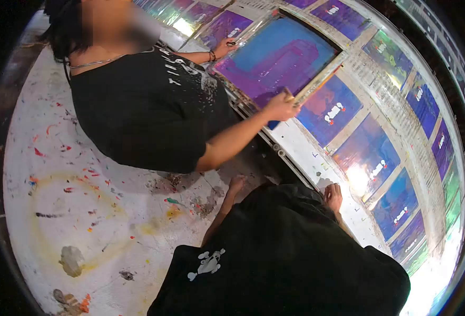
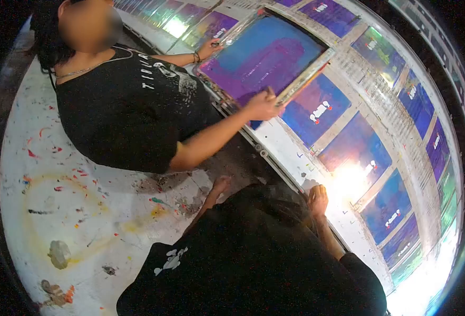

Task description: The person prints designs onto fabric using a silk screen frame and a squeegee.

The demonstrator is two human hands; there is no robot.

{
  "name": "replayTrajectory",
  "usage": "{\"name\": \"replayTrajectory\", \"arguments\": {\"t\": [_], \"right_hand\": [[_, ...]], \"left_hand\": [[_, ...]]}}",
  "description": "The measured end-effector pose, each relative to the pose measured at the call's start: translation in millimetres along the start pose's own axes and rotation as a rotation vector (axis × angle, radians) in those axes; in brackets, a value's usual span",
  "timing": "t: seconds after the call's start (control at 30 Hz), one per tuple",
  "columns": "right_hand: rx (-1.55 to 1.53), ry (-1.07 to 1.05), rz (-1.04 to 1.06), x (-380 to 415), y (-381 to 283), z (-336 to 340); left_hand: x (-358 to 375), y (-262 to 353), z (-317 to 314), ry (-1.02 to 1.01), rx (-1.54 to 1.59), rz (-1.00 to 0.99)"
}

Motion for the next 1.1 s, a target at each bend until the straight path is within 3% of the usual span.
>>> {"name": "replayTrajectory", "arguments": {"t": [0.1,0.13,0.2,0.27,0.33,0.37,0.53,0.6,0.63,0.67,0.8,0.9,1.0,1.07,1.1], "right_hand": [[0.054,-0.009,-0.020,14,5,10],[0.065,0.010,-0.020,22,5,16],[0.086,0.037,-0.060,32,13,12],[0.146,0.047,-0.047,40,23,11],[0.201,0.087,-0.060,41,24,10],[0.176,0.130,-0.068,41,23,13],[0.151,0.188,-0.124,41,29,12],[0.134,0.173,-0.121,41,32,9],[0.120,0.157,-0.121,41,35,8],[0.108,0.133,-0.134,42,38,9],[0.032,0.108,-0.149,43,40,11],[-0.036,0.005,-0.153,41,49,5],[-0.090,-0.080,-0.103,50,57,16],[-0.116,-0.134,0.003,69,67,30],[-0.115,-0.103,0.125,82,73,40]], "left_hand": [[0,-69,-20,0.019,0.167,0.063],[-26,-7,-27,-0.003,0.117,-0.055],[-60,223,-53,-0.070,-0.116,-0.426],[-43,422,-75,-0.062,-0.267,-0.741],[-12,502,-102,-0.031,-0.337,-0.885],[-3,501,-123,-0.031,-0.360,-0.914],[40,340,-351,-0.280,-0.539,-0.942],[67,290,-399,-0.355,-0.568,-0.891],[76,271,-395,-0.365,-0.555,-0.852],[59,207,-379,-0.389,-0.508,-0.752],[79,-70,-201,-0.226,-0.186,-0.117],[120,-114,-201,-0.180,0.028,0.099],[67,-182,-238,-0.177,0.265,-0.057],[141,-129,-268,0.000,0.045,-0.004],[141,-130,-282,0.000,-0.076,-0.026]]}}
Point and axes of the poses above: each hand's wrist, its own x-axis away from the middle knuckle, its own z-axis out of the back of the hand, y = z × x, the point moved 8 cm from there along -x, towards the middle knuckle, and after that the axes turned 12 degrees about -y, right-handed, at the moved point
